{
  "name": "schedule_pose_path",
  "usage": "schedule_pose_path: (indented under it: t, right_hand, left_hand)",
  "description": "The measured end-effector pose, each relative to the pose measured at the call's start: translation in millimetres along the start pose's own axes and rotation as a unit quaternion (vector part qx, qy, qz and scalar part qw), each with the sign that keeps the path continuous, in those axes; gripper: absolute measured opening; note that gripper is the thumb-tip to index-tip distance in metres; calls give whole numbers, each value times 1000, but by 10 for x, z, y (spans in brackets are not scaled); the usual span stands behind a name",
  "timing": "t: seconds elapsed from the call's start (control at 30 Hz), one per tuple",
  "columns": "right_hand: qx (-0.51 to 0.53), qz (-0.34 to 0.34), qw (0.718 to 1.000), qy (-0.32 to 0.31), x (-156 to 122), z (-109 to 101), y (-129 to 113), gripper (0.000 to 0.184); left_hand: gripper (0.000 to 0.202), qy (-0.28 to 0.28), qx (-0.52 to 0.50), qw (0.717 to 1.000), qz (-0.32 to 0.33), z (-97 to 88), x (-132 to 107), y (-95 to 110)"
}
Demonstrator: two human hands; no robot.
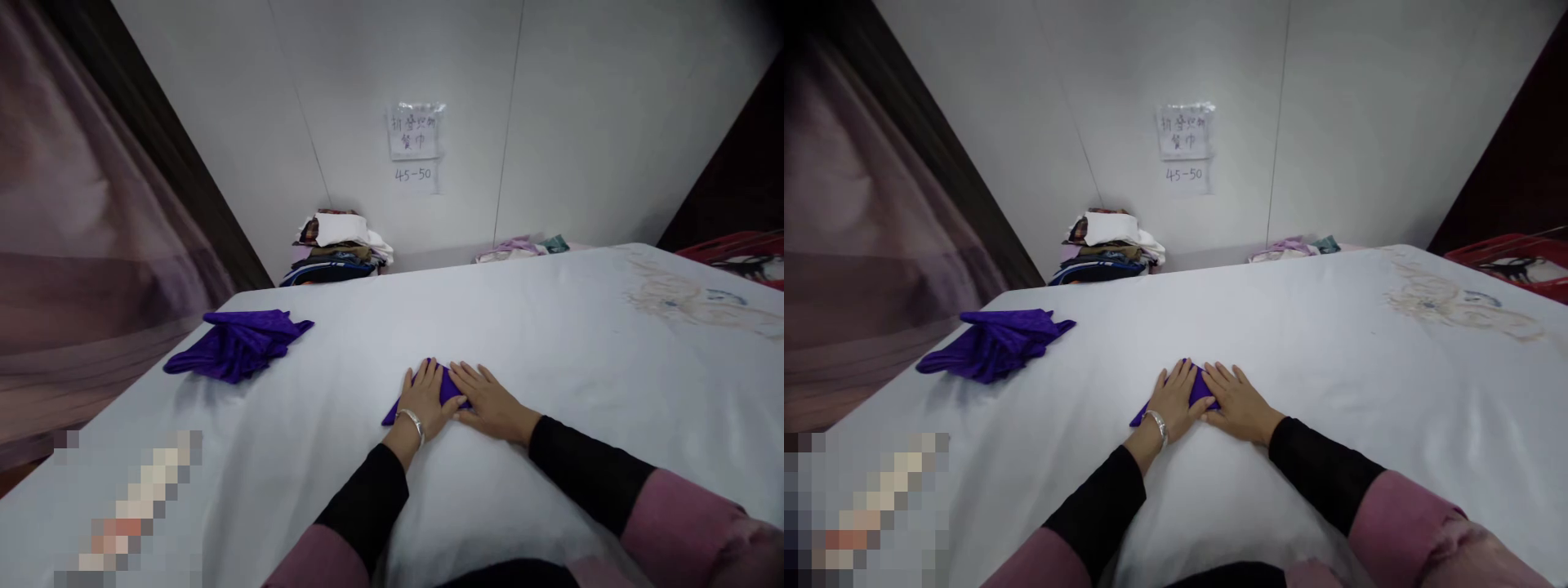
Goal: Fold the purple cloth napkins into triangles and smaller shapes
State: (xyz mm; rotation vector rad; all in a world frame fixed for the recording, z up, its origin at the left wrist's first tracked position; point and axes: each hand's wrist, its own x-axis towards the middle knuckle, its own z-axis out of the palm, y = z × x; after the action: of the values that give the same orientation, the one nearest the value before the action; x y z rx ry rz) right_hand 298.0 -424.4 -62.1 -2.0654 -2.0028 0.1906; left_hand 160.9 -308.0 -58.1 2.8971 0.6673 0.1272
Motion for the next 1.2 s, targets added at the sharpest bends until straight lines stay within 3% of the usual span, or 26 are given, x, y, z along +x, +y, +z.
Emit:
schedule_pose_path:
  t: [0.27,0.43,0.63,0.73,0.8,0.87,0.93,1.2]
  right_hand:
    - [0,-29,1000,-5,-257,-36,123,75]
    - [-4,-10,1000,-26,-472,-113,161,73]
    - [78,19,996,-39,-667,-241,232,71]
    - [197,114,973,29,-768,-299,288,61]
    - [272,199,935,114,-807,-331,300,52]
    - [309,237,904,178,-807,-358,284,41]
    - [316,225,900,200,-769,-381,245,32]
    - [251,106,944,184,-534,-327,113,17]
  left_hand:
    - [73,2,-3,1000,2,23,8,-3]
    - [78,-7,-9,1000,-4,-9,22,17]
    - [78,-8,2,1000,-6,4,40,18]
    - [78,-5,11,1000,-7,16,51,12]
    - [78,-9,17,1000,-6,17,58,10]
    - [79,-15,28,999,-7,12,63,12]
    - [79,-19,45,999,-12,5,67,19]
    - [81,-21,72,997,-15,-11,69,39]
